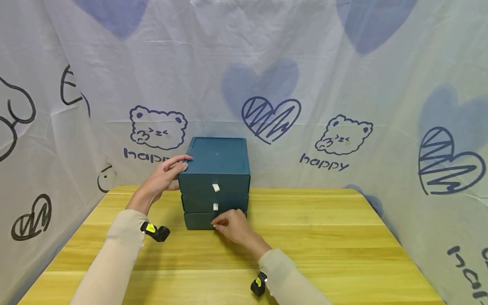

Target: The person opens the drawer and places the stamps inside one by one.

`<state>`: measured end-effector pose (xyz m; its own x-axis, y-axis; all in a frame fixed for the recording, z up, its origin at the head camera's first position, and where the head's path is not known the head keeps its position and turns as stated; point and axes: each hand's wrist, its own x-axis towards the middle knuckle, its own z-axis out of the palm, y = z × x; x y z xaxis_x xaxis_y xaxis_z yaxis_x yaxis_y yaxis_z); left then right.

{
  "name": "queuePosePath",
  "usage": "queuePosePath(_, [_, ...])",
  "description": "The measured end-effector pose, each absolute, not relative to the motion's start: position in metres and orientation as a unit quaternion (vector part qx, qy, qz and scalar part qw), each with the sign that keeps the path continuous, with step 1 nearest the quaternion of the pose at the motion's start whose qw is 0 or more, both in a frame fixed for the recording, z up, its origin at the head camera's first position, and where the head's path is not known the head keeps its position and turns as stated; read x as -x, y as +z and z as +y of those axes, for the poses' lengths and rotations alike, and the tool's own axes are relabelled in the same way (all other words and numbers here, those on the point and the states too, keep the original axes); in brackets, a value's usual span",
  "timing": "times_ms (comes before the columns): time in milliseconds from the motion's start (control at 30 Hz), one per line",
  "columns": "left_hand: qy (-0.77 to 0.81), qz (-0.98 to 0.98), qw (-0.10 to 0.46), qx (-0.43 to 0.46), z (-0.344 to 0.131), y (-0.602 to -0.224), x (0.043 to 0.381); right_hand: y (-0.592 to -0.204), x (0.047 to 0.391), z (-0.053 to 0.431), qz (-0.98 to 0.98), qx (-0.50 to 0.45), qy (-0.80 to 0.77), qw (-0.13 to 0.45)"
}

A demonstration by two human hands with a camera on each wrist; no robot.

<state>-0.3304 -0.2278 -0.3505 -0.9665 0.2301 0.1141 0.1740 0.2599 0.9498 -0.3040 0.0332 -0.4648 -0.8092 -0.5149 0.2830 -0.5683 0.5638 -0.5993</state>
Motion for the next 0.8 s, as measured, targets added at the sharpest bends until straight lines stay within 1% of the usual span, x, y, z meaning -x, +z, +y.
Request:
queuePosePath(300, [0.597,0.792,0.022,-0.125,-0.2280,-0.3515,0.3305,-0.4643,0.3066,0.0321,-0.889,-0.300,0.345,0.025])
queuePosePath(533, [0.600,0.789,0.028,-0.128,-0.2256,-0.3555,0.3331,-0.4680,0.3058,0.0327,-0.895,-0.285,0.342,0.027])
queuePosePath(800, [0.596,0.793,0.020,-0.127,-0.2275,-0.3516,0.3306,-0.4658,0.3046,0.0286,-0.897,-0.282,0.338,0.038])
